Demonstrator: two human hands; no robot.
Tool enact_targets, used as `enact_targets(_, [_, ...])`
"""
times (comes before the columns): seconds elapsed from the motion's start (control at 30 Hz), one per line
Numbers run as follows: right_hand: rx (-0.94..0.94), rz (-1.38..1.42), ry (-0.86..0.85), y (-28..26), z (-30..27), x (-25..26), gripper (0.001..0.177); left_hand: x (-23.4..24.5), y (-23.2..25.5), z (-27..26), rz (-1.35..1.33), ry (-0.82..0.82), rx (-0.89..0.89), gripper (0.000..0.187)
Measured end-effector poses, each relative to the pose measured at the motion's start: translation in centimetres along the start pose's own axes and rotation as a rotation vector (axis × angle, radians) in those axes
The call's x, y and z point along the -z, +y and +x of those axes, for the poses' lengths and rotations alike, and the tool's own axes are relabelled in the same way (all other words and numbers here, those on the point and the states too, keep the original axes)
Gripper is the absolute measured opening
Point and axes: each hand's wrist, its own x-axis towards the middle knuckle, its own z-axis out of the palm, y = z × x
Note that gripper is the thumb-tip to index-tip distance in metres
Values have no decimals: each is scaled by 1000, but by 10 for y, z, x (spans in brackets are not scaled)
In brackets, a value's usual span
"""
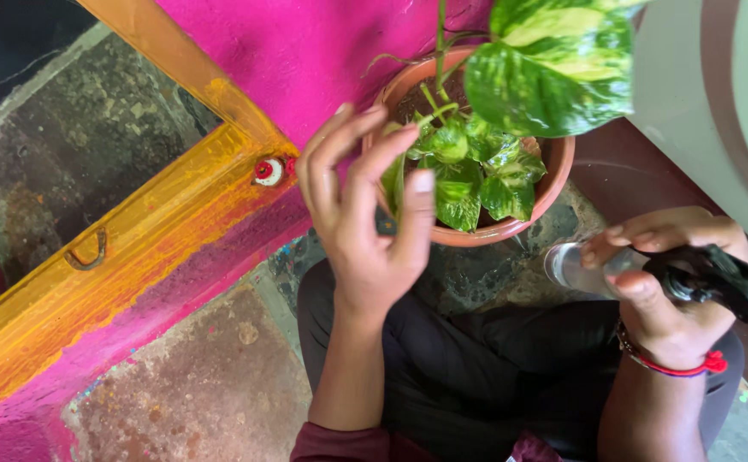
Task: The person sits on the floor and sprays water onto the leaves of a potted plant using a spray bottle. They hold the leaves with one hand to ensure the water reaches the undersides and different parts of the plant.
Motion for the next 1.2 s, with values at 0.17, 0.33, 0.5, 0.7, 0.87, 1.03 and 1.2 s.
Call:
enact_targets(0.17, [33,-57,14,-7,3,-2,55,-5,38,32,286,-73,-220,38])
enact_targets(0.33, [29,-65,-11,-15,8,-1,56,-23,37,51,275,-25,-292,39])
enact_targets(0.5, [-74,-161,-34,-8,13,8,56,-27,31,20,-365,11,213,29])
enact_targets(0.7, [-95,-120,-66,-16,15,-1,60,-36,4,-13,-756,15,391,31])
enact_targets(0.87, [-60,-294,-148,-15,1,-7,29,-42,-6,-24,-933,-1,455,32])
enact_targets(1.03, [-184,-191,-183,-17,5,-22,40,-42,-6,-24,-971,-31,478,30])
enact_targets(1.2, [-122,-390,-219,-13,6,-20,27,-43,-6,-27,-983,-39,489,30])
